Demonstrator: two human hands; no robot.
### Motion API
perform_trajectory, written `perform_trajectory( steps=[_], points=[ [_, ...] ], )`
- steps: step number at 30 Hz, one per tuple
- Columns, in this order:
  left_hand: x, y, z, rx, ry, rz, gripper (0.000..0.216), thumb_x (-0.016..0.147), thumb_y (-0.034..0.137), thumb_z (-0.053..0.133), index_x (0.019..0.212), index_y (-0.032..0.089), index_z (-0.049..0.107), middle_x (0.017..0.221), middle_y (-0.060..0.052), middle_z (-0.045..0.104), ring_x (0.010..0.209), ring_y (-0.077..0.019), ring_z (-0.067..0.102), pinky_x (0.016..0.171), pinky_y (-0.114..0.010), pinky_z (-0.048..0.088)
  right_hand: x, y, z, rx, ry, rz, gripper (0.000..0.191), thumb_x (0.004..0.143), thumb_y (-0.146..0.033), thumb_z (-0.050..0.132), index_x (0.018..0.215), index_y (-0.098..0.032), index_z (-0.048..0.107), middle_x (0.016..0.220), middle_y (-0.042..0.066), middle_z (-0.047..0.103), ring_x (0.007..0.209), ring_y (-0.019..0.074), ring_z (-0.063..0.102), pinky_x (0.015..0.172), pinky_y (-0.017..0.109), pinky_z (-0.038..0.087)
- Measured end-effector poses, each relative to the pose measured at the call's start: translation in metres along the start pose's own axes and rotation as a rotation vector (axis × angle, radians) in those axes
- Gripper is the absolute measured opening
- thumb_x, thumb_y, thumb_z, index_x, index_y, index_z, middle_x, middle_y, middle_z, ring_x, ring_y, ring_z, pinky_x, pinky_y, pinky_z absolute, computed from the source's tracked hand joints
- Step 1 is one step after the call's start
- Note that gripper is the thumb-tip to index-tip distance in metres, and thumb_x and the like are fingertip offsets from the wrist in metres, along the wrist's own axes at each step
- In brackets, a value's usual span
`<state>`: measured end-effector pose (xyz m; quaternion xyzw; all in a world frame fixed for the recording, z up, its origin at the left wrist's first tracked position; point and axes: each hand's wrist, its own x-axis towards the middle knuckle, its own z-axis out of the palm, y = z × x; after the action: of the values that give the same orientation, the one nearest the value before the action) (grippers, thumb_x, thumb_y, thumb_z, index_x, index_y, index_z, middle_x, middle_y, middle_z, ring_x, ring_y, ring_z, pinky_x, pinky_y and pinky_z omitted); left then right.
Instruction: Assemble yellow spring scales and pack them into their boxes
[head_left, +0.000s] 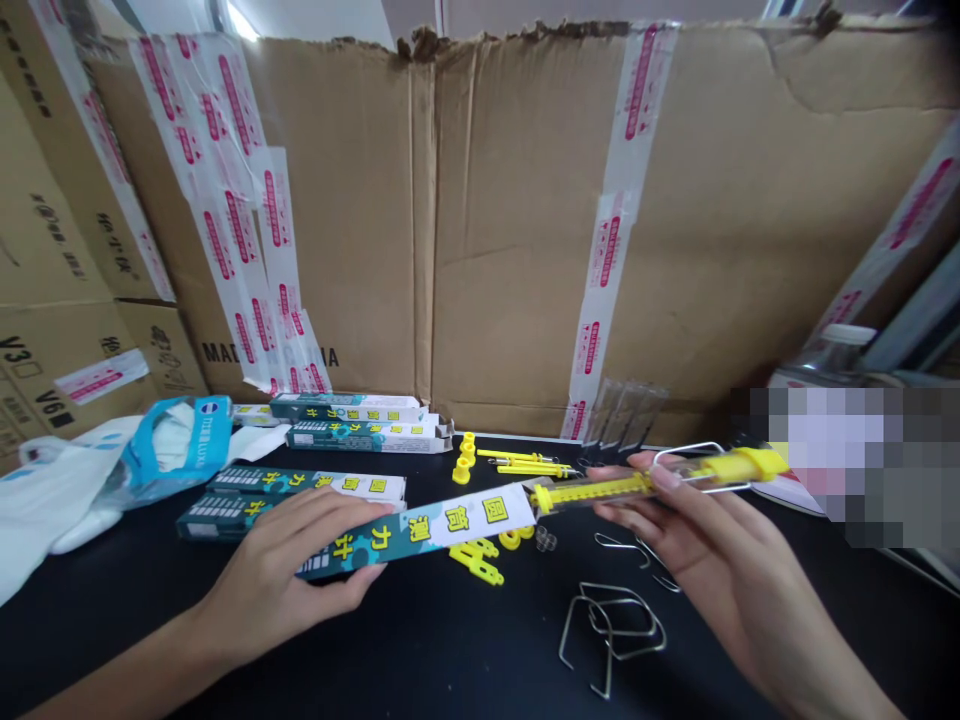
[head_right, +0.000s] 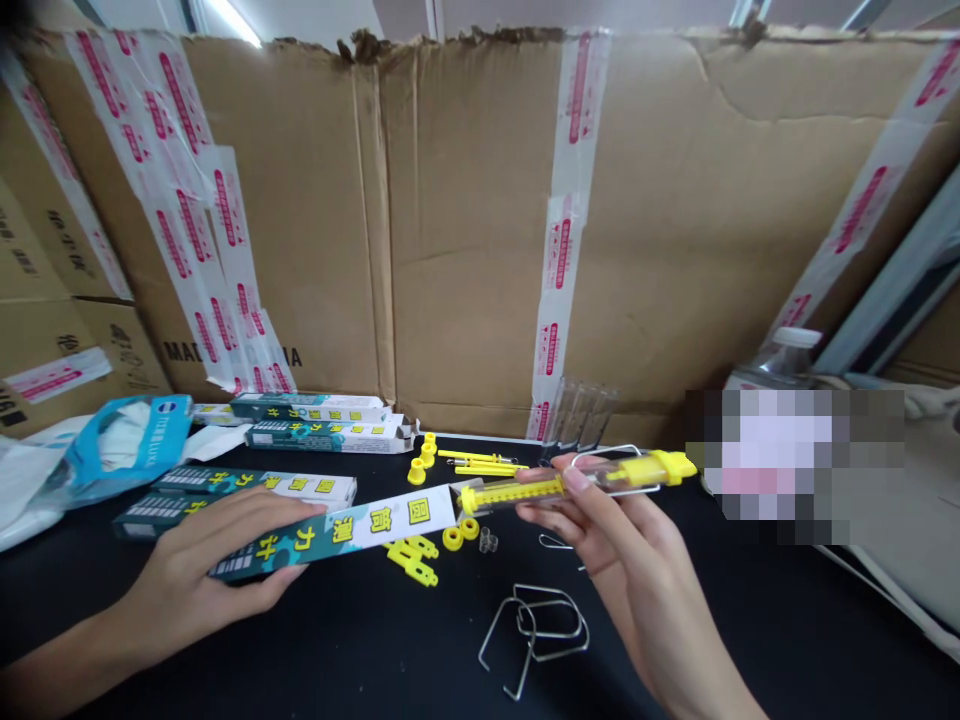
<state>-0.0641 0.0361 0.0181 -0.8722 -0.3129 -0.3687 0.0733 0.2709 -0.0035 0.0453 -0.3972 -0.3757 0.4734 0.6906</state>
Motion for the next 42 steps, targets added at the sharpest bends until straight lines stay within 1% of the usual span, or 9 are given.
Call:
perform_trajectory(
  steps=[4,9,14,20,22,28,33,38,42],
  points=[
    [-0.001,-0.001,0.0,-0.003,0.039,0.011,0.036,0.087,0.022,0.068,0.122,0.029,0.062,0.109,0.0,0.075,0.098,-0.0199,0.07,0.097,-0.034,0.051,0.002,0.001,0.001,0.043,0.025,0.002,0.013,0.079,-0.033,0.079,0.087,-0.022,0.076,0.098,0.007,0.081,0.095,0.0249,0.074,0.086,0.03,0.062],
    [0.001,-0.003,0.001,0.036,0.011,0.065,0.037,0.088,0.02,0.067,0.124,0.026,0.06,0.11,-0.002,0.075,0.099,-0.0199,0.07,0.097,-0.034,0.051,0.002,0.008,-0.001,0.059,0.0,0.002,0.015,0.082,-0.034,0.078,0.089,-0.02,0.077,0.098,0.007,0.08,0.093,0.0219,0.075,0.084,0.029,0.064],
    [0.0,-0.008,0.003,0.075,0.06,0.112,0.033,0.09,0.021,0.065,0.123,0.022,0.06,0.109,-0.004,0.075,0.098,-0.0206,0.071,0.096,-0.035,0.052,-0.001,0.014,0.0,0.053,0.069,-0.084,0.018,0.079,-0.035,0.081,0.086,-0.02,0.077,0.101,0.005,0.076,0.097,0.0236,0.073,0.088,0.034,0.064],
    [-0.001,-0.006,0.003,0.074,0.025,0.126,0.034,0.089,0.019,0.065,0.123,0.023,0.06,0.109,-0.003,0.074,0.098,-0.0201,0.07,0.093,-0.034,0.052,-0.002,0.012,0.002,0.079,0.082,-0.105,0.018,0.079,-0.033,0.081,0.089,-0.018,0.078,0.109,0.005,0.069,0.113,0.0312,0.066,0.097,0.039,0.06],
    [-0.001,-0.005,0.004,0.069,0.039,0.107,0.033,0.089,0.019,0.065,0.122,0.023,0.061,0.108,-0.003,0.074,0.097,-0.0196,0.07,0.093,-0.034,0.052,-0.002,0.011,0.001,0.086,0.082,-0.105,0.018,0.079,-0.032,0.08,0.088,-0.018,0.077,0.108,0.005,0.068,0.113,0.032,0.066,0.096,0.04,0.061],
    [-0.001,-0.006,0.008,0.1,0.066,0.063,0.03,0.089,0.02,0.065,0.119,0.023,0.062,0.108,-0.002,0.075,0.095,-0.02,0.071,0.092,-0.035,0.054,-0.001,0.011,-0.001,0.098,0.071,-0.124,0.013,0.082,-0.03,0.077,0.088,-0.018,0.077,0.11,0.005,0.066,0.107,0.0288,0.068,0.096,0.041,0.061],
    [-0.001,-0.004,0.008,0.118,0.066,0.043,0.031,0.089,0.021,0.065,0.119,0.024,0.062,0.108,-0.002,0.075,0.095,-0.0203,0.071,0.092,-0.035,0.053,0.0,0.01,-0.004,0.11,0.08,-0.144,0.011,0.081,-0.029,0.078,0.086,-0.019,0.078,0.107,0.002,0.068,0.104,0.0268,0.069,0.095,0.043,0.062],
    [-0.001,-0.004,0.007,0.123,0.075,0.044,0.03,0.091,0.021,0.062,0.121,0.024,0.06,0.108,-0.003,0.074,0.096,-0.0196,0.07,0.094,-0.035,0.053,0.002,0.005,-0.002,0.112,0.108,-0.196,0.01,0.078,-0.029,0.08,0.085,-0.022,0.079,0.104,0.0,0.072,0.104,0.0258,0.071,0.094,0.04,0.062],
    [-0.002,-0.003,0.007,0.118,0.044,0.05,0.032,0.091,0.021,0.063,0.122,0.024,0.06,0.109,-0.002,0.074,0.098,-0.0199,0.07,0.094,-0.036,0.053,-0.001,0.005,0.0,0.089,0.09,-0.145,0.019,0.075,-0.033,0.083,0.09,-0.021,0.079,0.101,0.003,0.077,0.105,0.0269,0.072,0.094,0.036,0.061]
  ],
)
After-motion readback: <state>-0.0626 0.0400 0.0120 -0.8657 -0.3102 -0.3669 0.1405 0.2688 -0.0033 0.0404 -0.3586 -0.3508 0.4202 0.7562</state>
